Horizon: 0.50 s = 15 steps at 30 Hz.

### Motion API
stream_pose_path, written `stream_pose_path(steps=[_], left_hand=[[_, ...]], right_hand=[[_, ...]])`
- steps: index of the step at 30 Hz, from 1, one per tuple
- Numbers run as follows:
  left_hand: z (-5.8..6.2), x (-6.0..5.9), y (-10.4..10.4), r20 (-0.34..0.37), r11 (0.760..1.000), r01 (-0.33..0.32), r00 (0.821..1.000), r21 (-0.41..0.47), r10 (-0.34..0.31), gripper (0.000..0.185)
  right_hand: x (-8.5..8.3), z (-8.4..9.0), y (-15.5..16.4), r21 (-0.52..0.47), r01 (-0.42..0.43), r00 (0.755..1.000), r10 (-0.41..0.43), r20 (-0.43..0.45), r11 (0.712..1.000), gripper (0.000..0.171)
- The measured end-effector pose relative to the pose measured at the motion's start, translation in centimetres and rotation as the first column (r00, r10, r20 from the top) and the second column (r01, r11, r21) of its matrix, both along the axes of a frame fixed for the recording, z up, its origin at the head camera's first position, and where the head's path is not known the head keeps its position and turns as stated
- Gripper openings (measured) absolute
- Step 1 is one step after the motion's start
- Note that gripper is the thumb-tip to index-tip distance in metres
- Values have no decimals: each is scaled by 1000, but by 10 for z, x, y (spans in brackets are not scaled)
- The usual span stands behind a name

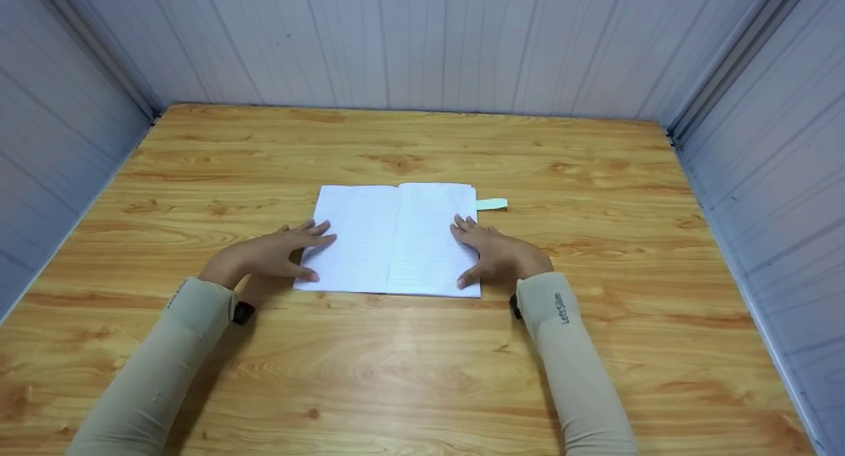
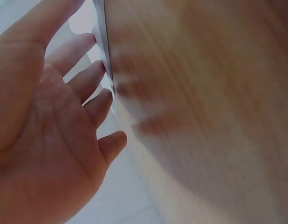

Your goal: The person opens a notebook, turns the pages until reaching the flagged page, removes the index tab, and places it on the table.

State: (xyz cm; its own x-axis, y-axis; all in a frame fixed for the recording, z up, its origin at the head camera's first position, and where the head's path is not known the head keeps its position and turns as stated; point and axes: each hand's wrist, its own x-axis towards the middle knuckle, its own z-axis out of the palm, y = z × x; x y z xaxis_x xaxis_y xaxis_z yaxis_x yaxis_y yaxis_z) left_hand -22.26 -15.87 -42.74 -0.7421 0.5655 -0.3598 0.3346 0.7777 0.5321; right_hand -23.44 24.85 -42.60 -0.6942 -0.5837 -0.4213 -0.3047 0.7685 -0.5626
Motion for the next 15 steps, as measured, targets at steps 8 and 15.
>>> stream_pose_path(steps=[8,15], left_hand=[[0,0,0,37,1000,-17,999,9,17,76],[2,0,-2,26,1000,15,1000,22,-16,77]], right_hand=[[2,-4,7,-20,-20,1000,20,9,1000,110],[1,-3,9,-48,-49,999,49,3,998,111]])
